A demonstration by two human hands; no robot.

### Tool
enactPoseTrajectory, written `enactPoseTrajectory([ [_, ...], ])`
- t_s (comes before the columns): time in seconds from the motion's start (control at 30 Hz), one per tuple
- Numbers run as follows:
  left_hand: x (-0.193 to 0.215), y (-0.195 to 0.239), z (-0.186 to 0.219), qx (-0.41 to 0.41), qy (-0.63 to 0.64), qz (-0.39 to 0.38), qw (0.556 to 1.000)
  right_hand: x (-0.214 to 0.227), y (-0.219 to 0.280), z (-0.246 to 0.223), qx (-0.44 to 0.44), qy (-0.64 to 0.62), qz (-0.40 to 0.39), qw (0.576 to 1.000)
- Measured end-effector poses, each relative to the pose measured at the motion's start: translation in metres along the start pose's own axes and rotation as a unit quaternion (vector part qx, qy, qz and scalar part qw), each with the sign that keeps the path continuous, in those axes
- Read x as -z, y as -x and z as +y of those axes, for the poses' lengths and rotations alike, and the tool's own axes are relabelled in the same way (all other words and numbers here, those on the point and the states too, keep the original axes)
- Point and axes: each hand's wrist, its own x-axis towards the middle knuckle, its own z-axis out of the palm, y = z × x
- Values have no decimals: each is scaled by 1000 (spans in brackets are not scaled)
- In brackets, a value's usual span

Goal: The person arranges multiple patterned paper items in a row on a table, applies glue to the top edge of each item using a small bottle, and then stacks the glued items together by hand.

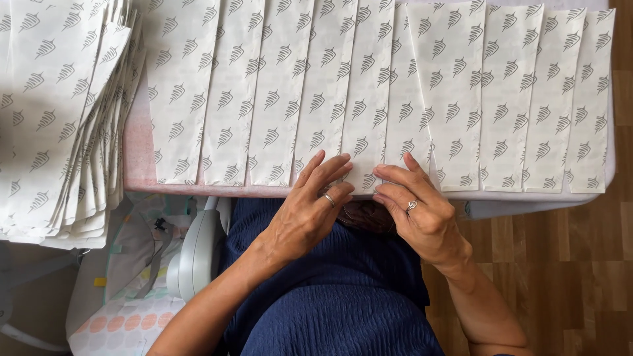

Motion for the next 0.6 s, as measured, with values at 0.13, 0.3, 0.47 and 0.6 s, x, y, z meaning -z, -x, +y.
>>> enactPoseTrajectory([
  [0.13,-2,2,-1,5,-1,15,1000,0,-2,-2,6,1,-3,1000],
  [0.3,-7,-2,6,52,3,28,998,-3,-9,-9,-33,-11,5,999],
  [0.47,-13,-9,12,143,20,49,988,-3,-18,-12,-78,-40,16,996],
  [0.6,-11,-14,15,181,51,52,981,-3,-21,-13,-103,-67,18,992],
])
